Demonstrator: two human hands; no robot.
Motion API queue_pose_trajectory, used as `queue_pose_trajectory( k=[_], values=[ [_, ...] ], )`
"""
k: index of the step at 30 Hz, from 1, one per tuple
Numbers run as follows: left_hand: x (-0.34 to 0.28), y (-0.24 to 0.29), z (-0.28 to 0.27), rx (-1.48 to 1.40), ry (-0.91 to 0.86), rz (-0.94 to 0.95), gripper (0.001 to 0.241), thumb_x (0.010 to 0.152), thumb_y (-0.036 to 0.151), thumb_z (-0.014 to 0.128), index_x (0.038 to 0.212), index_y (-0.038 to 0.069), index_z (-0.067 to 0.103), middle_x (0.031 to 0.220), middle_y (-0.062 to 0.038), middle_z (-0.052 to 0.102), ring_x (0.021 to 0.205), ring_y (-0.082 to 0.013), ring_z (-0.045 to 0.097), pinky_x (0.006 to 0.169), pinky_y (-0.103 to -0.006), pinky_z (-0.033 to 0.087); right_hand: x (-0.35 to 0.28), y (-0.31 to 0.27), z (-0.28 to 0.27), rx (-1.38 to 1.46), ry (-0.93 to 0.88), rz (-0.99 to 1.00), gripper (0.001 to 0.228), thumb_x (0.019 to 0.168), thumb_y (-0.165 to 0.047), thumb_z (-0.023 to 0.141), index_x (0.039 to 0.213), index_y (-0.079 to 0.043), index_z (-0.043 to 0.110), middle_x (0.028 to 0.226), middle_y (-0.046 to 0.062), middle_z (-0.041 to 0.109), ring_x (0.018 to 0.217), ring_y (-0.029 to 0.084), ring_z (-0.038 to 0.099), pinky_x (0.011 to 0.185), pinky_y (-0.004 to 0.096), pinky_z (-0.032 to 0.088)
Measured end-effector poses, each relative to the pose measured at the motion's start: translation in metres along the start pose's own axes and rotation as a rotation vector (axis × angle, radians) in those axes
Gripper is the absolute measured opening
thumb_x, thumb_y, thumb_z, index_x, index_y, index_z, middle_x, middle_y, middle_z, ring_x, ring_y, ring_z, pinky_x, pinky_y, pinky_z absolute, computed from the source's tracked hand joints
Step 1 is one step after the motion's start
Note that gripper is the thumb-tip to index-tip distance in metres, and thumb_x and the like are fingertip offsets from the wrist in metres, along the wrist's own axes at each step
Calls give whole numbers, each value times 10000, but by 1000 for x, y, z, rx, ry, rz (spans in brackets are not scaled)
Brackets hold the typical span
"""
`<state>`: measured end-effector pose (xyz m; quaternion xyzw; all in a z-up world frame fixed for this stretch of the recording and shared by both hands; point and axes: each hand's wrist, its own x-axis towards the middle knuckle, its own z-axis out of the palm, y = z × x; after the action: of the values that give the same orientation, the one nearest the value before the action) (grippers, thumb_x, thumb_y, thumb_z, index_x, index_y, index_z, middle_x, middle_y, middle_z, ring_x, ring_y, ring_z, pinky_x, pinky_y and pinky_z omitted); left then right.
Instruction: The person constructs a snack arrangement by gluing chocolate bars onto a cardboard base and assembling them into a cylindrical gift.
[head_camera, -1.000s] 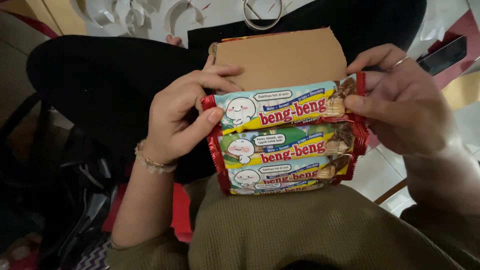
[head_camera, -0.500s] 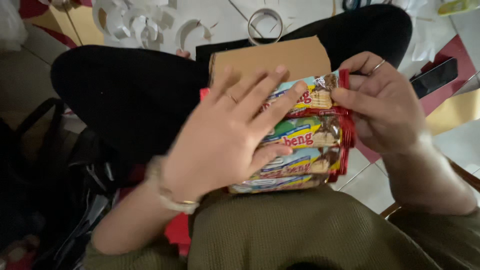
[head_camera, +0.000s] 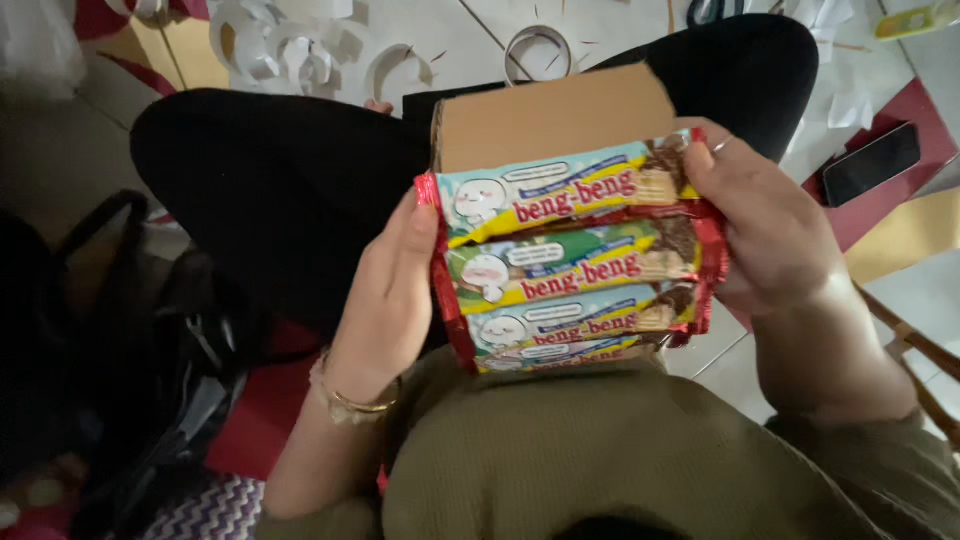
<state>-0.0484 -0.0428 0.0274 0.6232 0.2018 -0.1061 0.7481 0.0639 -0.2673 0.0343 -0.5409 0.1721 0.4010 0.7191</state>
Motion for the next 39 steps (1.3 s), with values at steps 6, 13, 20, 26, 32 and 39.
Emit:
queue_pose_trajectory(
  k=[6, 13, 20, 26, 32, 39],
  values=[
    [-32, 21, -3, 182, 31, 395, 522, 993, 283, 289, 1401, -39, 244, 1447, -187, 385, 1355, -243, 391, 1120, -317, 328, -41, -13, 23, -405, 76, -347, 391, 996, -209, 373, 1313, 8, 449, 1079, 120, 590, 904, 141, 598, 709, 211, 500],
    [17, 9, -38, 219, -39, 563, 504, 1049, 271, 359, 1475, 106, 146, 1554, -103, 256, 1479, -256, 277, 1215, -360, 292, 36, -4, 31, -14, -35, -411, 174, 939, -85, 398, 1096, -32, 449, 1164, 181, 557, 1113, 272, 591, 1003, 392, 519],
    [97, -36, -59, 158, -99, 496, 561, 993, 290, 330, 1458, 66, 111, 1511, -157, 274, 1388, -267, 312, 1151, -399, 279, 145, 35, 6, 98, -153, -493, 162, 950, -178, 495, 1092, -105, 522, 1059, 95, 616, 1003, 205, 616, 903, 369, 522],
    [145, -45, -70, 4, -169, 474, 577, 1014, 345, 357, 1470, 89, 114, 1548, -107, 173, 1458, -243, 155, 1204, -391, 180, 189, 31, 7, 144, -83, -436, 173, 936, -227, 489, 1060, -110, 519, 1081, 96, 614, 1034, 189, 611, 916, 363, 523],
    [178, -52, -79, -93, -67, 423, 514, 1007, 264, 361, 1442, 40, 202, 1484, -145, 302, 1397, -264, 297, 1152, -382, 306, 203, 4, 28, 91, -105, -331, 229, 923, -289, 477, 1042, -94, 487, 1045, 115, 601, 989, 228, 626, 847, 378, 546],
    [179, -40, -71, 549, 491, 446, 690, 914, -163, 331, 1498, 98, 70, 1587, -55, 73, 1504, -227, 97, 1277, -354, 111, 218, 3, 50, 24, -107, -267, 238, 941, -274, 452, 1042, -66, 506, 1024, 134, 629, 922, 229, 649, 791, 367, 560]
  ],
)
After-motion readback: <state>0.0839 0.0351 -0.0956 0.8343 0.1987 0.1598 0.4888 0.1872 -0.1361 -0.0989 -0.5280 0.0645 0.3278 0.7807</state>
